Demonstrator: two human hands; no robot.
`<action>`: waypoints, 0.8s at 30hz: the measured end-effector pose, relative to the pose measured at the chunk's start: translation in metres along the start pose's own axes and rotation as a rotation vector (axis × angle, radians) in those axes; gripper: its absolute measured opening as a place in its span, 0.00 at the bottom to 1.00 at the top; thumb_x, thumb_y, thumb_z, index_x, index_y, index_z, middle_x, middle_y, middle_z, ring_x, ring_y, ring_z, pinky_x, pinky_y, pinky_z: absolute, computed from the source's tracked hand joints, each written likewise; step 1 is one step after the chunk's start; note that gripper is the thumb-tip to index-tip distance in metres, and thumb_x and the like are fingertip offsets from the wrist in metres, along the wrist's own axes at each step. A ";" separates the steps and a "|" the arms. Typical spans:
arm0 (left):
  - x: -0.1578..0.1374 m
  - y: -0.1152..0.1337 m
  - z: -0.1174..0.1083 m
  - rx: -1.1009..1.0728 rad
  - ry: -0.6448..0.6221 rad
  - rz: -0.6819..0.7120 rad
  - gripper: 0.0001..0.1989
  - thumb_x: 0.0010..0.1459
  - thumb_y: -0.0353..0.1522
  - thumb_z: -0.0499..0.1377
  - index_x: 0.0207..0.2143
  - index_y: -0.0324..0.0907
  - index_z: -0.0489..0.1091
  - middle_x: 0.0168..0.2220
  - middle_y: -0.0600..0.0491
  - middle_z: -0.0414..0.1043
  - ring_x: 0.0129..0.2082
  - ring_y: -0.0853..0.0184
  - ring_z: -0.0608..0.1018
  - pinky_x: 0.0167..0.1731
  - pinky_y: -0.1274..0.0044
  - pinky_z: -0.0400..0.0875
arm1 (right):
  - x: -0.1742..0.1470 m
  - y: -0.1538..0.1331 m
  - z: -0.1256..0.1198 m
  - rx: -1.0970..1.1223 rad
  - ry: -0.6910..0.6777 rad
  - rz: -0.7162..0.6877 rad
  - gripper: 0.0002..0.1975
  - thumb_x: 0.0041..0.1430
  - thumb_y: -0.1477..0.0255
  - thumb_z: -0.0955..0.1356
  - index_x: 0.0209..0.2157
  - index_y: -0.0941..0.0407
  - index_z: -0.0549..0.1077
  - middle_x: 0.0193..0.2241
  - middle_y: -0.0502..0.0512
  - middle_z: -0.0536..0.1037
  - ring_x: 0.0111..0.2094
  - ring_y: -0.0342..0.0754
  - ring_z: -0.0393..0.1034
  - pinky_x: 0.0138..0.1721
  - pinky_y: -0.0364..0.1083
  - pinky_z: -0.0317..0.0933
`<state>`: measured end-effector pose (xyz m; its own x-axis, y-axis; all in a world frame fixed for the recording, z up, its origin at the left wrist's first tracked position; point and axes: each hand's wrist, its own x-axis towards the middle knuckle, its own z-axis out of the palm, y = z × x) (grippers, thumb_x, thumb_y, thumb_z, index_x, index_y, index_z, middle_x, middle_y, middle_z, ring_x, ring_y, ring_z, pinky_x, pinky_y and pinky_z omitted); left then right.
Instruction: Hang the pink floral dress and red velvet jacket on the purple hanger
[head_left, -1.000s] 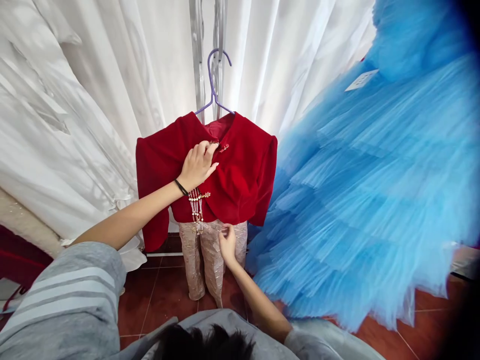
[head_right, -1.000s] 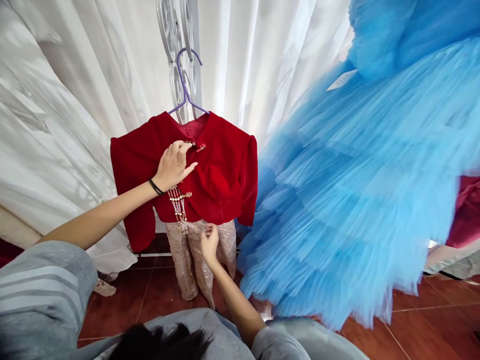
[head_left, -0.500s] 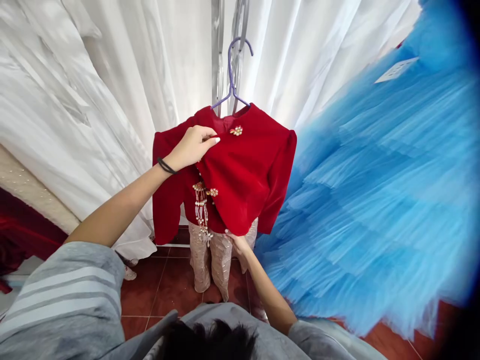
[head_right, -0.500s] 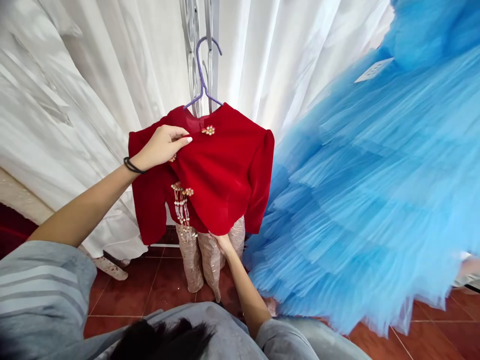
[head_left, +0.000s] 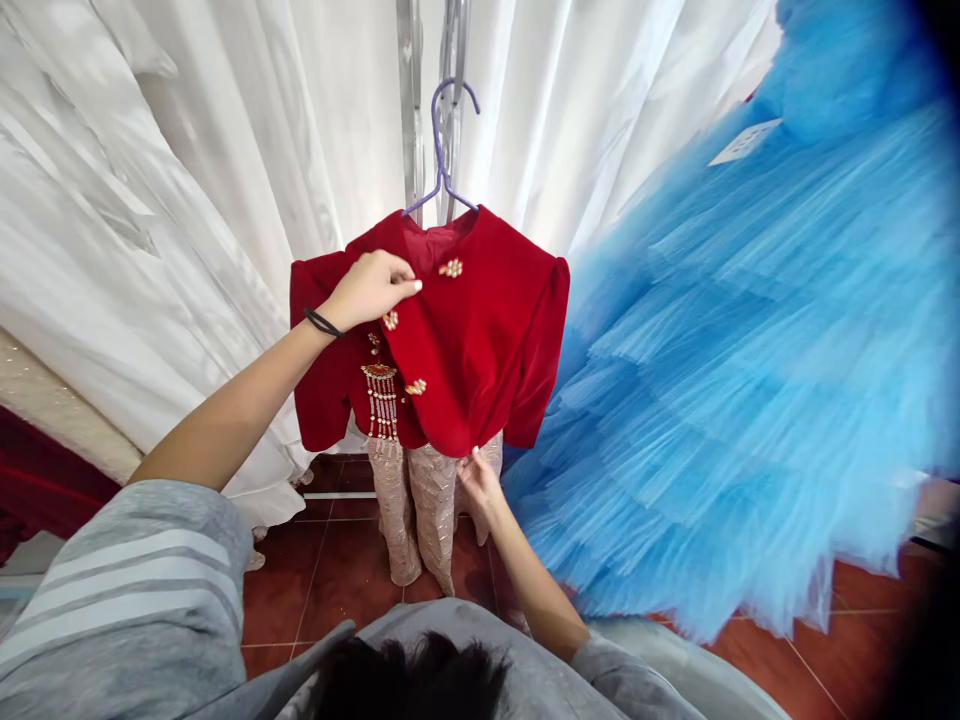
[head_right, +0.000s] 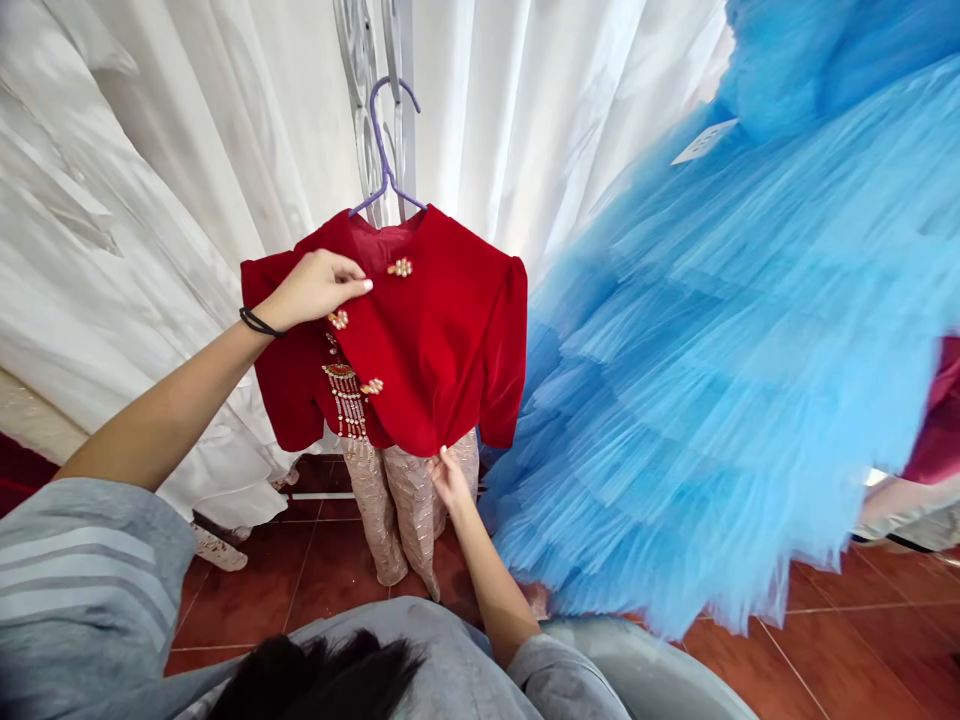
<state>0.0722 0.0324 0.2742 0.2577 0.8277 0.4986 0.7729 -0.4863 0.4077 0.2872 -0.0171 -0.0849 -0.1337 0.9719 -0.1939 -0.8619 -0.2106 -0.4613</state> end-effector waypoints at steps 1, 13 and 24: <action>-0.001 -0.003 0.003 0.011 -0.035 -0.010 0.10 0.56 0.35 0.58 0.26 0.39 0.72 0.24 0.52 0.73 0.25 0.68 0.71 0.30 0.75 0.61 | -0.002 0.008 -0.003 -0.008 0.008 0.013 0.13 0.47 0.78 0.74 0.29 0.54 0.67 0.26 0.43 0.78 0.25 0.39 0.72 0.27 0.38 0.67; -0.009 0.005 -0.005 0.255 0.139 -0.036 0.14 0.65 0.37 0.51 0.38 0.40 0.74 0.34 0.48 0.76 0.37 0.59 0.77 0.38 0.71 0.66 | 0.024 -0.040 -0.002 -0.373 0.119 -0.183 0.11 0.53 0.65 0.71 0.27 0.53 0.66 0.25 0.45 0.76 0.29 0.41 0.73 0.36 0.42 0.69; -0.043 -0.024 -0.009 0.457 0.341 0.035 0.20 0.69 0.39 0.45 0.44 0.43 0.74 0.42 0.45 0.77 0.45 0.55 0.77 0.47 0.66 0.67 | -0.011 -0.124 0.085 -1.284 0.332 -0.652 0.11 0.56 0.64 0.67 0.35 0.56 0.77 0.41 0.62 0.80 0.47 0.55 0.73 0.54 0.52 0.63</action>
<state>0.0374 0.0064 0.2495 0.1445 0.6391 0.7555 0.9590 -0.2784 0.0522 0.3542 0.0074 0.0481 0.3664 0.8987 0.2412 0.3124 0.1254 -0.9416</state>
